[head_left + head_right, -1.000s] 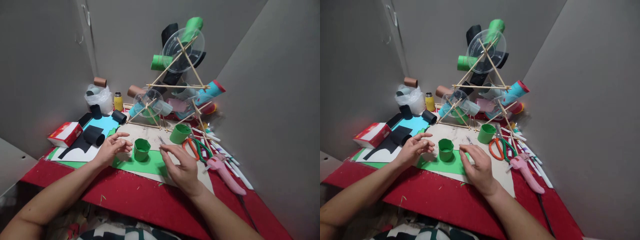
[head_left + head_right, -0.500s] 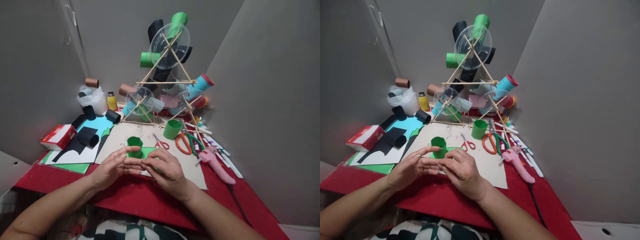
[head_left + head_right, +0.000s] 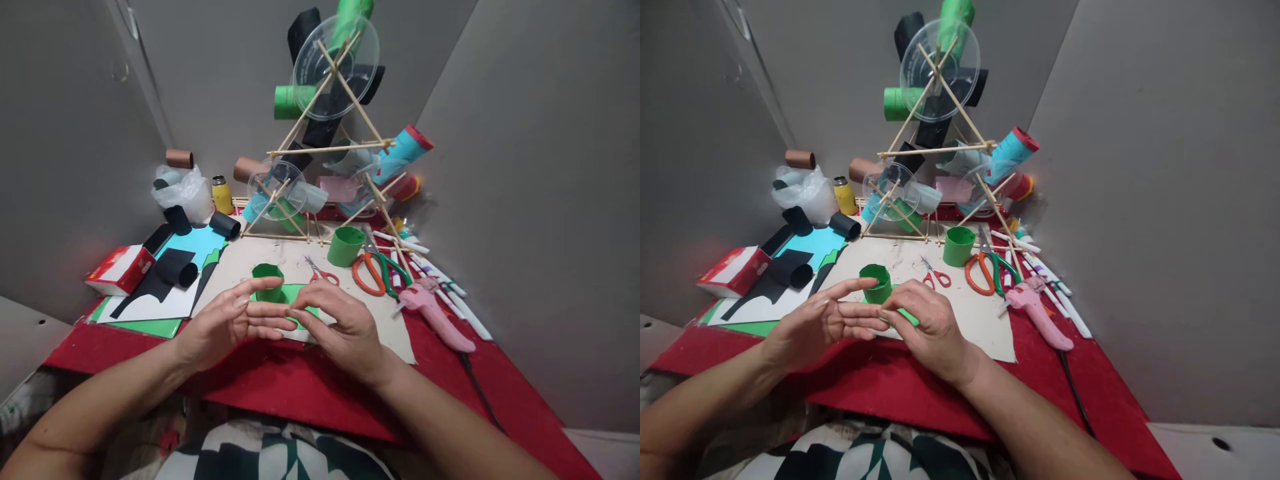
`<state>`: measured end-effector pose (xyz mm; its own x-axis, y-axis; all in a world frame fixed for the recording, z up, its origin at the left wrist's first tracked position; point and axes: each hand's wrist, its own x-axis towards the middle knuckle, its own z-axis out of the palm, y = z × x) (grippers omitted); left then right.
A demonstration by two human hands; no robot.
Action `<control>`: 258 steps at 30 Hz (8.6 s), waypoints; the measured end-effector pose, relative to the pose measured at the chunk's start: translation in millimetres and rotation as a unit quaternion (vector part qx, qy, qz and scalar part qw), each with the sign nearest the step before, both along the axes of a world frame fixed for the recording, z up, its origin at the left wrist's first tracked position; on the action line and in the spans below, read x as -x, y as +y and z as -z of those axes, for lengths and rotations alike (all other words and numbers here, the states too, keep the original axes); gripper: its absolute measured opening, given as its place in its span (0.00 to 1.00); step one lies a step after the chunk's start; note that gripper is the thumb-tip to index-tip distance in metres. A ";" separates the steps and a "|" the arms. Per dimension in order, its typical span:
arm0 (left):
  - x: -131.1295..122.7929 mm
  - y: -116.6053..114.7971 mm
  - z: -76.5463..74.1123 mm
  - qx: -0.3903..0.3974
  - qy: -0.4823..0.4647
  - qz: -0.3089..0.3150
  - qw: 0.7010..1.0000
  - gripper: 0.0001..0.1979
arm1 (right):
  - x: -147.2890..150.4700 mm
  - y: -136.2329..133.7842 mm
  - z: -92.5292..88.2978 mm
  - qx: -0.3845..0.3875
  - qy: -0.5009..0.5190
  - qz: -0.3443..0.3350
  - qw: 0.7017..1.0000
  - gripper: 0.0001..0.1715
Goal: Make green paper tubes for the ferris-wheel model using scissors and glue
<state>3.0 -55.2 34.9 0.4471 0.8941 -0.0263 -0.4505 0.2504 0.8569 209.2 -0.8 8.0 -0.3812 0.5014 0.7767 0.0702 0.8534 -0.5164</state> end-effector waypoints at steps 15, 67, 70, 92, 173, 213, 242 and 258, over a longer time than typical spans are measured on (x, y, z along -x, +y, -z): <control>-3.9 -1.8 -46.9 0.033 0.027 0.010 0.999 0.28 | -7.6 6.7 -6.8 -0.021 -0.007 0.068 0.997 0.09; -8.1 68.2 -4.3 -0.460 0.762 0.073 0.451 0.36 | 10.5 24.3 40.7 0.055 -0.485 0.114 0.865 0.42; -7.9 68.1 -4.3 -0.461 0.756 0.069 0.460 0.36 | 10.7 24.6 40.0 0.055 -0.485 0.115 0.865 0.41; -27.2 78.6 -7.5 -0.439 0.788 -0.009 0.432 0.31 | 9.9 22.1 33.0 0.053 -0.486 0.115 0.865 0.40; 45.4 44.7 65.6 -0.016 0.445 -0.150 0.883 0.16 | 4.1 39.2 25.9 0.158 -0.304 0.133 0.930 0.29; 11.0 58.8 24.1 0.078 0.144 -0.148 0.975 0.22 | 6.8 43.3 25.2 0.560 0.099 -0.204 0.797 0.21; 9.6 61.3 51.3 0.108 0.076 -0.064 0.989 0.23 | 4.9 50.5 42.4 0.573 0.028 -0.179 0.799 0.22; 13.5 70.2 59.0 0.141 0.059 -0.181 0.971 0.10 | -3.7 48.6 33.5 0.386 0.031 0.074 0.919 0.23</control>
